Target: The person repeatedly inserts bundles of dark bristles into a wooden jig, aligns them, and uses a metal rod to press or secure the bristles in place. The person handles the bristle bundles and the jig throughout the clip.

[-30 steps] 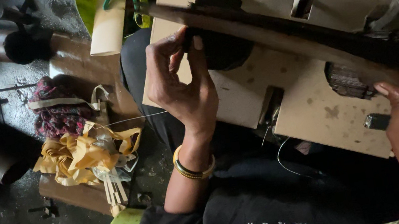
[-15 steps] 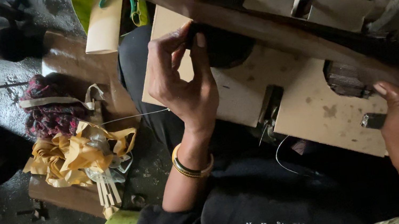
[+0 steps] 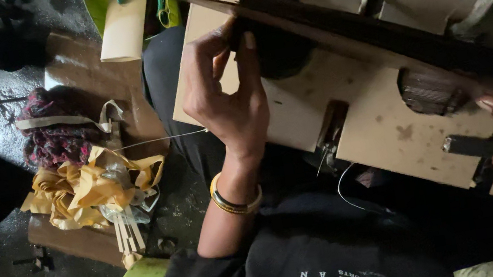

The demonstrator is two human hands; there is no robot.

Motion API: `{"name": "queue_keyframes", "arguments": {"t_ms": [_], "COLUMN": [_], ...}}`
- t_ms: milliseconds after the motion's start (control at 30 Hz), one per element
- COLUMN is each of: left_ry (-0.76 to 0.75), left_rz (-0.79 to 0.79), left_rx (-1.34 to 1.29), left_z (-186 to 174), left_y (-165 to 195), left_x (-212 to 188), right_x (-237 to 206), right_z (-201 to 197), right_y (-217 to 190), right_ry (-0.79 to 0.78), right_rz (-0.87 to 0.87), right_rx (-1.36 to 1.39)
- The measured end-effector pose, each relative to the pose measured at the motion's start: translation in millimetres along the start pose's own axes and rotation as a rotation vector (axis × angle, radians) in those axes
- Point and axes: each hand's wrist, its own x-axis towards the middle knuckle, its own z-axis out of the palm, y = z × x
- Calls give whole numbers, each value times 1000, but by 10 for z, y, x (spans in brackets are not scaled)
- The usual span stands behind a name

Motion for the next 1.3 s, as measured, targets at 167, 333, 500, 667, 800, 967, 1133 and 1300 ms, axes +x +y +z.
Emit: {"name": "queue_keyframes", "arguments": {"t_ms": [167,333,500,667,800,967,1133,1300], "left_ry": [18,-131,-513,-509,-463,-481,-487,-458], "left_rz": [-99,669,644,607,634,579,721,624], "left_rx": [93,565,227,181,308,251,364,144], "left_z": [88,93,58,53,22,62,120,281], "left_y": [106,296,172,-34,-17,24,36,-61], "left_x": [-109,220,611,485,364,390,531,506], "right_x": [92,135,86,64,87,100,77,67], "right_z": [-213,-422,-360,-237,-229,-146,-20,5], "right_y": [52,334,622,614,631,702,690,763], "right_ry": [18,104,285,330,340,386,441,400], "right_rz": [-34,-78,-124,-83,-87,-66,-25,-8], "right_rx": [-309,-370,-192,-125,-158,-119,-163,-169]}}
